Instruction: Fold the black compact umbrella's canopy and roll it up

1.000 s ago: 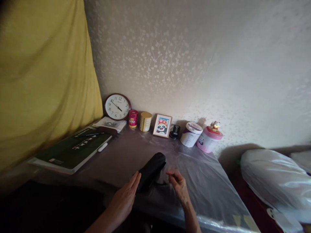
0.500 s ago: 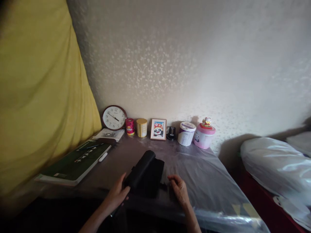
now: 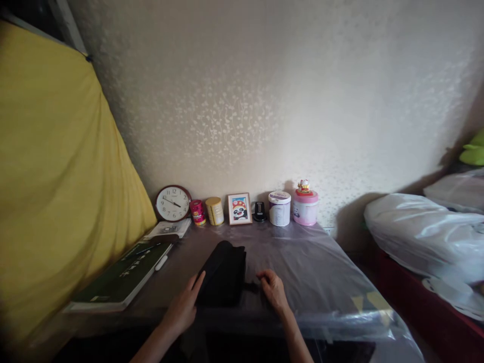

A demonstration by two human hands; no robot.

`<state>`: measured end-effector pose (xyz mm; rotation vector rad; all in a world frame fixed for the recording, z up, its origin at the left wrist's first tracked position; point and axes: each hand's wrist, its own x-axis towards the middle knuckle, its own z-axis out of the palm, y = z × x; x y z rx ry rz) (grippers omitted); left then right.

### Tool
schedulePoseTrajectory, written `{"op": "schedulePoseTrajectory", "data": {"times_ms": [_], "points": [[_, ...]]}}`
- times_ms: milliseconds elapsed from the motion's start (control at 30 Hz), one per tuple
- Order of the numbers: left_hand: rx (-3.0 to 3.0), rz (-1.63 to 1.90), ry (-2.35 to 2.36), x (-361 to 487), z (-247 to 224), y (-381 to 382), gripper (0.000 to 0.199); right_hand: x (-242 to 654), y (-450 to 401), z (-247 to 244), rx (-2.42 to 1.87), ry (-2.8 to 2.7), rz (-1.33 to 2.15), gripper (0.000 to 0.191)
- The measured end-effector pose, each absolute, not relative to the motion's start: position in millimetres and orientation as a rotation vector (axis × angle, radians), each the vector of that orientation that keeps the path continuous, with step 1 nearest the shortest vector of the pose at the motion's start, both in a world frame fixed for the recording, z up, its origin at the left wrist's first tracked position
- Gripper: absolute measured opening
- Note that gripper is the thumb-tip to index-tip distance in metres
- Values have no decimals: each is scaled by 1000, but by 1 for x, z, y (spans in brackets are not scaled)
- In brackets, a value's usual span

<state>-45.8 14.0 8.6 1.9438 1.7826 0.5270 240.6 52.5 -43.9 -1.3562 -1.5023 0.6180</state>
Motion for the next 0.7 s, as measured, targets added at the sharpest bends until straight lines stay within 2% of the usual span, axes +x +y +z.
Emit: {"op": "schedulePoseTrajectory", "data": {"times_ms": [100, 267, 400, 533, 600, 633, 700], "points": [[1835, 546, 1700, -55, 21, 19, 79, 241, 53, -47, -1349, -1501, 629, 26], [1686, 591, 1588, -61, 30, 13, 42, 242, 53, -47, -1309, -1473, 629, 24], [1741, 664, 1566, -52, 28, 6, 41, 242, 51, -44, -1269, -1441, 526, 23], [1866, 765, 1590, -43, 29, 7, 65, 240, 47, -39, -1306, -1461, 305, 23], [1866, 752, 1586, -42, 31, 10, 70, 238, 44, -37, -1337, -1495, 226, 23], [1849, 727, 1578, -42, 31, 12, 69, 237, 43, -36, -1348, -1513, 203, 24], [1787, 651, 1554, -44, 31, 16, 51, 235, 41, -35, -1370, -1535, 176, 24]]}}
